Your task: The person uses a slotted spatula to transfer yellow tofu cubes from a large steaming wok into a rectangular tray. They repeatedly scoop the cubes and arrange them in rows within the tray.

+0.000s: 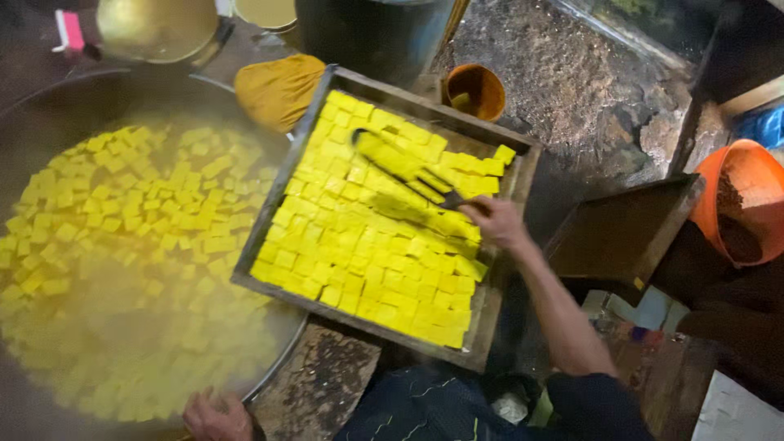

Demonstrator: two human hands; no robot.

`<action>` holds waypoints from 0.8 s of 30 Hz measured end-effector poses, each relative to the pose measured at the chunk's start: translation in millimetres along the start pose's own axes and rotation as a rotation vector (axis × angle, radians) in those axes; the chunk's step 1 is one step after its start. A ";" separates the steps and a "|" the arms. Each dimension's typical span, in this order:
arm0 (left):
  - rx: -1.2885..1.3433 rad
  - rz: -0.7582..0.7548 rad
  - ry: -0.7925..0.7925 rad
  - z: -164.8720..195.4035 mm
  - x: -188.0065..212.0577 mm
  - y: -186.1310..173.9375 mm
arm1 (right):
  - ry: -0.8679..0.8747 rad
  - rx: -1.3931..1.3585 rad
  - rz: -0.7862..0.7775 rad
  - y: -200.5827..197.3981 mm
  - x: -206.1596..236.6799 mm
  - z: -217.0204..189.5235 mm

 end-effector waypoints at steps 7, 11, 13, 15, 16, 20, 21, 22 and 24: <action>-0.022 -0.030 0.146 118.7 -25.8 34.0 | 0.238 0.359 -0.087 -147.2 -39.9 170.8; 0.080 -0.068 0.222 202.0 -40.5 56.8 | -0.251 0.513 0.005 -168.5 -71.4 201.0; 0.123 -0.097 0.246 238.5 -34.6 55.3 | -0.438 0.796 0.064 -161.9 -77.0 208.8; 0.122 -0.092 0.256 275.0 -31.6 59.5 | -0.354 0.875 -0.028 -151.4 -88.9 224.4; 0.132 -0.081 0.243 291.6 -31.5 60.1 | -0.308 0.916 -0.076 -147.9 -93.0 230.3; 0.144 -0.093 0.210 340.0 -7.5 52.9 | -0.442 0.828 -0.026 -148.2 -91.6 218.0; 0.144 -0.098 0.211 348.3 -1.4 49.6 | -0.542 0.798 0.019 -152.4 -84.1 209.5; 0.155 -0.095 0.196 353.9 4.9 46.5 | -0.643 0.768 0.062 -157.0 -74.7 201.0; 0.181 -0.081 0.164 361.4 16.7 42.1 | -0.587 0.832 0.121 -167.5 -68.9 195.5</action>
Point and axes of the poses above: each hand's wrist, its own x-axis away from the middle knuckle, its own y-axis out of the palm, z = x × y, the point moved 6 cm from there along -x, towards the middle knuckle, and after that the axes turned 2 degrees about -x, right-handed, at the moved point
